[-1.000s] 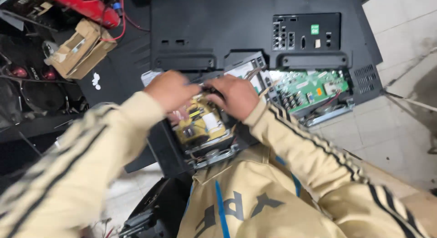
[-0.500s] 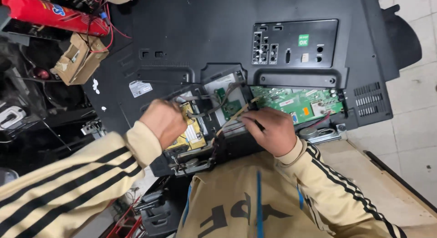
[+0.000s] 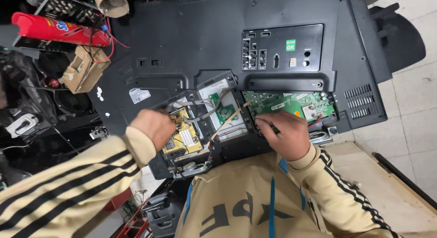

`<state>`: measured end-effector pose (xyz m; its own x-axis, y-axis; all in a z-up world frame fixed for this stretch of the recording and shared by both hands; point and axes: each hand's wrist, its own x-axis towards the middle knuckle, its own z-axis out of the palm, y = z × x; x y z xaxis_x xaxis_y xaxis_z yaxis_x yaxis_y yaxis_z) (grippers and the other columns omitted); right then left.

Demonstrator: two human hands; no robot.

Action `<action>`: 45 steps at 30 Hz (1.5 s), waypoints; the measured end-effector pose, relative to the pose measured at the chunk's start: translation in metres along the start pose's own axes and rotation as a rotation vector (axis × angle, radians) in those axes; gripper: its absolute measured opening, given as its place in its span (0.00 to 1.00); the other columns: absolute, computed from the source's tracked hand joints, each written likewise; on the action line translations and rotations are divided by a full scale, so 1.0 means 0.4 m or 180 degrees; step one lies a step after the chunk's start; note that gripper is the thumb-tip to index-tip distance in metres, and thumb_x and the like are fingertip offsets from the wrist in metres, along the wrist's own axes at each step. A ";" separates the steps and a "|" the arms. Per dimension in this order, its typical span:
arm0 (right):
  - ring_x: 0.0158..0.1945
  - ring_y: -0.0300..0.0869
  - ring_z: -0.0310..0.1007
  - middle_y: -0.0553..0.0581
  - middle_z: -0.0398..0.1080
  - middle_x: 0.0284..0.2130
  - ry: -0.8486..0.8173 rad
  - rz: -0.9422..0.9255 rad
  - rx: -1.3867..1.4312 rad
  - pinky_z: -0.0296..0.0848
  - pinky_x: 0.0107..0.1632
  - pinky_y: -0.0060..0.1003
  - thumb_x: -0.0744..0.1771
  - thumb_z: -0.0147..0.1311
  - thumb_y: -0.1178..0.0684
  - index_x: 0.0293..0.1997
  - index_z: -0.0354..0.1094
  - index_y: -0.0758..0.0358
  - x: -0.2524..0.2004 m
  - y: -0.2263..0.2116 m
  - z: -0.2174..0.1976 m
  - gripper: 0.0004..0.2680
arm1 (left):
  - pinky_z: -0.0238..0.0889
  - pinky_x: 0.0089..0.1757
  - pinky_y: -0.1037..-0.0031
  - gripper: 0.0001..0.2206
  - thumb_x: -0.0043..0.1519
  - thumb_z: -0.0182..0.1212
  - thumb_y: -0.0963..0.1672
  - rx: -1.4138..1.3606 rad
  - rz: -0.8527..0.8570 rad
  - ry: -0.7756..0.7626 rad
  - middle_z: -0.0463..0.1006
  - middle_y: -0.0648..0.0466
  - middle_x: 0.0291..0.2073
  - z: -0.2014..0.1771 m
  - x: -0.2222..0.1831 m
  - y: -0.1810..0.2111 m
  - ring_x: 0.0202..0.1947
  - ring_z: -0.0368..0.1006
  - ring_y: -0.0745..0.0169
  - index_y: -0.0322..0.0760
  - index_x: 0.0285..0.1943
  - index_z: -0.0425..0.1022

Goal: Repairing a television by removing the back panel, inspecting internal components, and reassembling it

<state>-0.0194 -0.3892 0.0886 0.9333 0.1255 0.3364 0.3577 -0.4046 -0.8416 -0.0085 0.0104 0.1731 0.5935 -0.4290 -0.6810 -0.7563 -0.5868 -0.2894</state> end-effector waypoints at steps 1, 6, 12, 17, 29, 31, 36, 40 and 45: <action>0.35 0.49 0.83 0.51 0.83 0.30 0.0011 -0.0011 0.0011 0.82 0.41 0.42 0.69 0.67 0.54 0.45 0.85 0.55 -0.002 -0.006 0.002 0.03 | 0.71 0.24 0.51 0.08 0.55 0.65 0.43 0.0014 -0.0012 -0.0002 0.79 0.50 0.18 -0.009 -0.008 -0.006 0.20 0.77 0.49 0.45 0.23 0.85; 0.34 0.50 0.83 0.52 0.82 0.29 0.0019 -0.0044 0.0073 0.82 0.38 0.44 0.68 0.68 0.55 0.44 0.85 0.55 -0.012 -0.020 0.001 0.03 | 0.75 0.30 0.56 0.13 0.59 0.64 0.50 -0.1041 -0.1349 -0.0562 0.85 0.48 0.24 -0.013 0.029 -0.047 0.31 0.86 0.48 0.41 0.30 0.87; 0.34 0.46 0.83 0.48 0.83 0.31 -0.0034 -0.0064 -0.0040 0.83 0.38 0.41 0.69 0.66 0.53 0.45 0.86 0.52 -0.012 -0.029 -0.031 0.03 | 0.72 0.23 0.53 0.12 0.69 0.54 0.46 -0.3068 -0.1762 -0.1731 0.80 0.50 0.27 -0.008 0.081 -0.088 0.23 0.79 0.47 0.42 0.40 0.83; 0.35 0.48 0.84 0.49 0.84 0.32 0.0048 -0.0013 0.0004 0.82 0.40 0.42 0.68 0.68 0.54 0.44 0.86 0.53 -0.019 -0.043 -0.013 0.03 | 0.70 0.26 0.51 0.10 0.58 0.66 0.40 -0.0103 -0.0112 -0.0262 0.82 0.58 0.18 -0.025 0.029 0.013 0.23 0.81 0.54 0.51 0.24 0.86; 0.32 0.51 0.83 0.51 0.81 0.27 0.0027 -0.0012 0.0035 0.82 0.36 0.46 0.69 0.66 0.53 0.44 0.85 0.55 -0.025 -0.060 -0.016 0.03 | 0.79 0.29 0.50 0.20 0.71 0.55 0.52 -0.2791 -0.1902 -0.1985 0.90 0.42 0.37 0.006 0.097 -0.114 0.33 0.85 0.39 0.34 0.46 0.88; 0.32 0.49 0.82 0.49 0.81 0.27 0.0006 0.0014 0.0017 0.82 0.35 0.45 0.69 0.66 0.52 0.44 0.86 0.54 -0.033 -0.063 -0.010 0.04 | 0.82 0.44 0.49 0.17 0.67 0.57 0.52 -0.1625 -0.1314 -0.1390 0.91 0.46 0.38 -0.034 0.072 -0.060 0.46 0.88 0.38 0.46 0.44 0.92; 0.33 0.52 0.83 0.52 0.84 0.31 0.0182 -0.0070 0.0191 0.82 0.37 0.46 0.68 0.67 0.55 0.43 0.85 0.56 -0.033 -0.072 0.014 0.03 | 0.66 0.28 0.56 0.12 0.55 0.63 0.39 0.0133 0.0186 0.0306 0.76 0.54 0.15 -0.042 0.044 0.003 0.20 0.74 0.51 0.48 0.19 0.81; 0.31 0.55 0.82 0.55 0.83 0.30 0.0220 -0.0118 0.0195 0.82 0.36 0.48 0.68 0.66 0.56 0.43 0.85 0.58 -0.038 -0.075 0.007 0.03 | 0.75 0.31 0.51 0.09 0.59 0.64 0.44 -0.0821 -0.0885 -0.0625 0.86 0.49 0.26 -0.090 0.069 -0.086 0.32 0.86 0.46 0.41 0.30 0.88; 0.32 0.51 0.83 0.52 0.84 0.32 0.0152 -0.0106 0.0236 0.82 0.35 0.46 0.69 0.66 0.54 0.44 0.85 0.56 -0.059 -0.059 0.003 0.03 | 0.67 0.17 0.56 0.24 0.79 0.48 0.49 -0.4509 -0.2470 -0.2825 0.83 0.29 0.32 0.004 0.129 -0.149 0.17 0.74 0.45 0.20 0.45 0.79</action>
<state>-0.0498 -0.3815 0.1001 0.9190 0.0936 0.3829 0.3914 -0.3326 -0.8580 0.0667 0.0242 0.1542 -0.0040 0.3567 -0.9342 0.6332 -0.7222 -0.2784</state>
